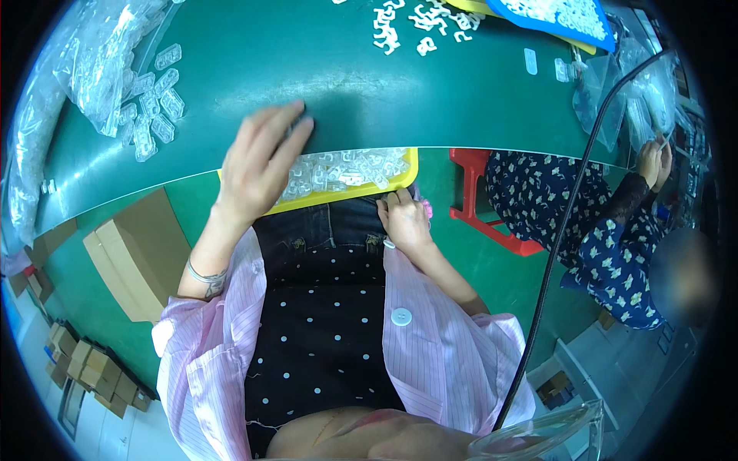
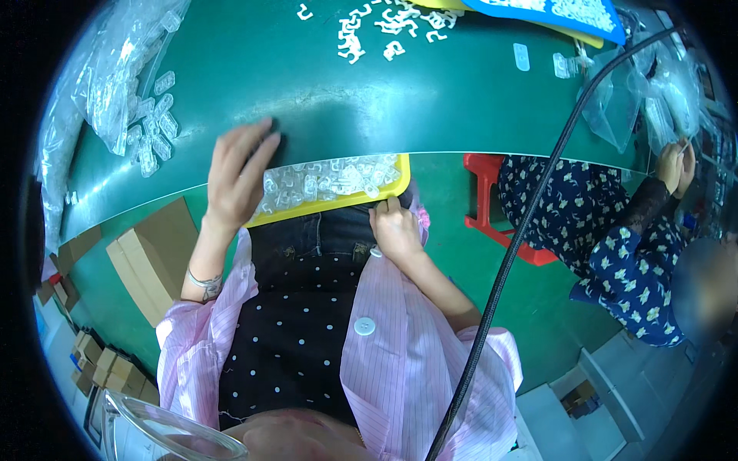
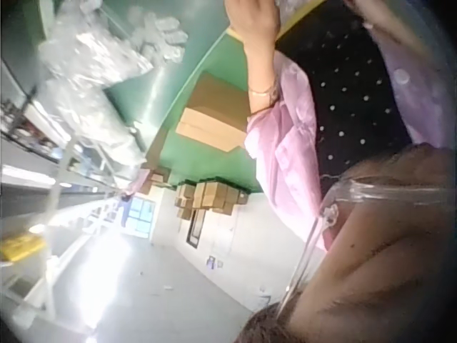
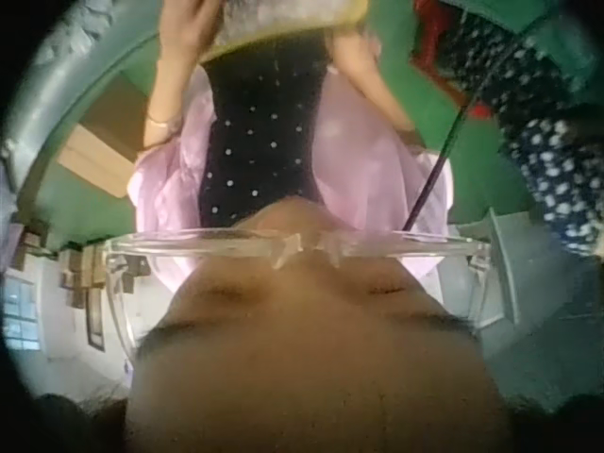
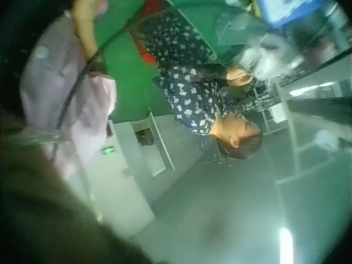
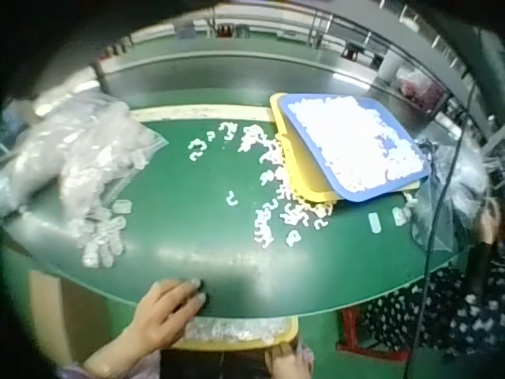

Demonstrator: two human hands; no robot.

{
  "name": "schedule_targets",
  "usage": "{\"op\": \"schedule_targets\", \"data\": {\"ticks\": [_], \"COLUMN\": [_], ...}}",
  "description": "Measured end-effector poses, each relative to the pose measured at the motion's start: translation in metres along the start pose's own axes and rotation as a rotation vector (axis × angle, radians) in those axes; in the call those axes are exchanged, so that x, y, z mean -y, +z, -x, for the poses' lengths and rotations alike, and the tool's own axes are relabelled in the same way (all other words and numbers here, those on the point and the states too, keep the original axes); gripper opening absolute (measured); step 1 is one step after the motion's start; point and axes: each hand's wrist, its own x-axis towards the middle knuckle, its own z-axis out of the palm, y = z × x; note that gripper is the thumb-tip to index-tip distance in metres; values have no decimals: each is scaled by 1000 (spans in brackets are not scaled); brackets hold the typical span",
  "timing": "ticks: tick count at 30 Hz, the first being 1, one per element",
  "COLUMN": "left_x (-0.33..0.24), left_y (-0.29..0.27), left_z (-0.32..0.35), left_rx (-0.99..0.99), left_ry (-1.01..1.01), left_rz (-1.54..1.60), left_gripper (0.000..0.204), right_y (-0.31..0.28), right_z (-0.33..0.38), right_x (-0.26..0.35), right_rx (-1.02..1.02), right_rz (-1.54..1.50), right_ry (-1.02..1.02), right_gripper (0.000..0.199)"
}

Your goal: The person is assembling small white plastic hooks into clear plastic holders on a manufacturing line.

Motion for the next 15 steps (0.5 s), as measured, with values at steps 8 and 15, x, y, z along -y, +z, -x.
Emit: {"op": "schedule_targets", "data": {"ticks": [8, 15], "left_x": [3, 38], "left_y": [17, 22], "left_z": [89, 154], "left_rx": [22, -238], "left_ry": [48, -1016], "left_rz": [-120, -63], "left_gripper": [35, 41], "right_y": [-50, 31], "right_z": [-32, -105], "right_x": [24, -90], "right_rx": [-425, -135], "right_rz": [-481, -956], "right_ry": [-211, 209], "right_gripper": [19, 42]}}
